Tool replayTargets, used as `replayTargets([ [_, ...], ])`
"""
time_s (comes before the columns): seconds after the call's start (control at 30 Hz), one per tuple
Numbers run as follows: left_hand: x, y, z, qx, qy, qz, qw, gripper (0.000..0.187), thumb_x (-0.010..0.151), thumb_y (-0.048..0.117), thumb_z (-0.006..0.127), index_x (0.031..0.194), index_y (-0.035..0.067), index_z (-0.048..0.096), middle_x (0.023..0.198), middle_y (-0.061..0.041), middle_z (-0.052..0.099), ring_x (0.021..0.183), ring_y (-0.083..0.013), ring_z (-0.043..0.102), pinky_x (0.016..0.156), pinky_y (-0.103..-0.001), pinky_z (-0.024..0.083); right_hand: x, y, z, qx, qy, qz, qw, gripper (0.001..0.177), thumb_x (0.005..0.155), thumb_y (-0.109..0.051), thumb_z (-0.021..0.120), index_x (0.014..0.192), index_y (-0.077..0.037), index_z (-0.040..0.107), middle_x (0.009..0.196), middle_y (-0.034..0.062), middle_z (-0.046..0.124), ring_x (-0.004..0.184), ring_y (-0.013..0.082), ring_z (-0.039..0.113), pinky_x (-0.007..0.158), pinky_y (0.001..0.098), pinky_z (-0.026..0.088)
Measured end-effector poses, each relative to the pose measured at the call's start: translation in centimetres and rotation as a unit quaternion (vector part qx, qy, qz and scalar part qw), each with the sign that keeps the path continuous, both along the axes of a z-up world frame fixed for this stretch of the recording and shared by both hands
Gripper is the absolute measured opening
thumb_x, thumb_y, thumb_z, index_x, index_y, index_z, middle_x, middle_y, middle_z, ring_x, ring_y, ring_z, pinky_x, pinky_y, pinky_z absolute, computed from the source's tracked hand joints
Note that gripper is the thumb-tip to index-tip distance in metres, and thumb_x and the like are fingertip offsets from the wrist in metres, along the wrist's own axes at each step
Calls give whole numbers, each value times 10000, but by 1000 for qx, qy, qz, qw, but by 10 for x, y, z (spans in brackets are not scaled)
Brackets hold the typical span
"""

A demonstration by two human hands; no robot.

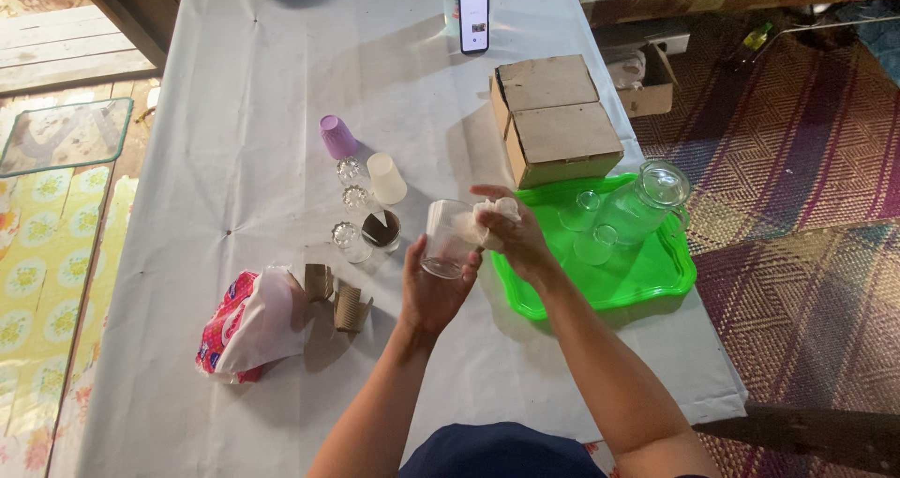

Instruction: The person wipes and polishes several glass cups and a glass pitcher using a white cloth.

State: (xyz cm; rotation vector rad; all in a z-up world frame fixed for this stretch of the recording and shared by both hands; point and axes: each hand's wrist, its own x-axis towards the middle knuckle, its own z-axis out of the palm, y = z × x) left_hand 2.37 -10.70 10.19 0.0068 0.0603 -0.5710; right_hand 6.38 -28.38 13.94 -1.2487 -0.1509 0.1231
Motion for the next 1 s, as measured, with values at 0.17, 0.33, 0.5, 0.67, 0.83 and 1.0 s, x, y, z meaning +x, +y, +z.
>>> replayTargets([
  [0.17,4,13,14,270,-155,-66,948,974,903,494,600,1603,100,48,1334,-179,592,1085,-303,668,864,-423,598,-5,2,18,-101,6,-38,994,387,901,-176,738,1276,-125,653,904,-11,668,784,73,622,663,247,535],
  [0.33,11,4,12,585,-332,37,739,1006,926,378,723,1628,80,68,1368,-201,595,1143,-281,627,922,-412,546,-14,14,26,-279,-109,-33,953,301,905,-150,755,1200,-116,703,871,1,657,789,63,637,699,220,542],
  [0.5,0,16,-3,329,-211,-63,918,750,1010,536,541,1515,11,365,1166,-211,704,805,-288,715,708,-393,540,-4,-12,24,-185,-44,-11,982,242,915,-169,773,1147,-113,735,899,16,676,788,69,640,666,229,543],
  [0.67,6,11,-19,330,-122,-22,936,730,1013,632,475,1441,41,500,1146,-199,699,846,-238,698,789,-389,548,-3,-14,24,-62,19,-80,995,206,941,-173,738,1114,-61,730,983,55,744,839,132,729,695,274,638],
  [0.83,5,-1,-29,402,-9,5,916,727,967,633,477,1442,85,509,1186,-123,678,986,-212,696,866,-402,561,-26,33,13,-292,-189,-116,930,253,921,-139,719,1166,-96,676,1189,94,709,1050,252,693,850,376,579],
  [1.0,19,4,-46,245,-5,42,969,815,955,678,487,1503,79,417,1332,-131,645,1206,-278,657,1033,-431,534,-46,42,-2,-375,-348,-116,852,303,975,-135,738,1258,-121,632,1450,124,597,1415,356,557,1150,462,486],
])
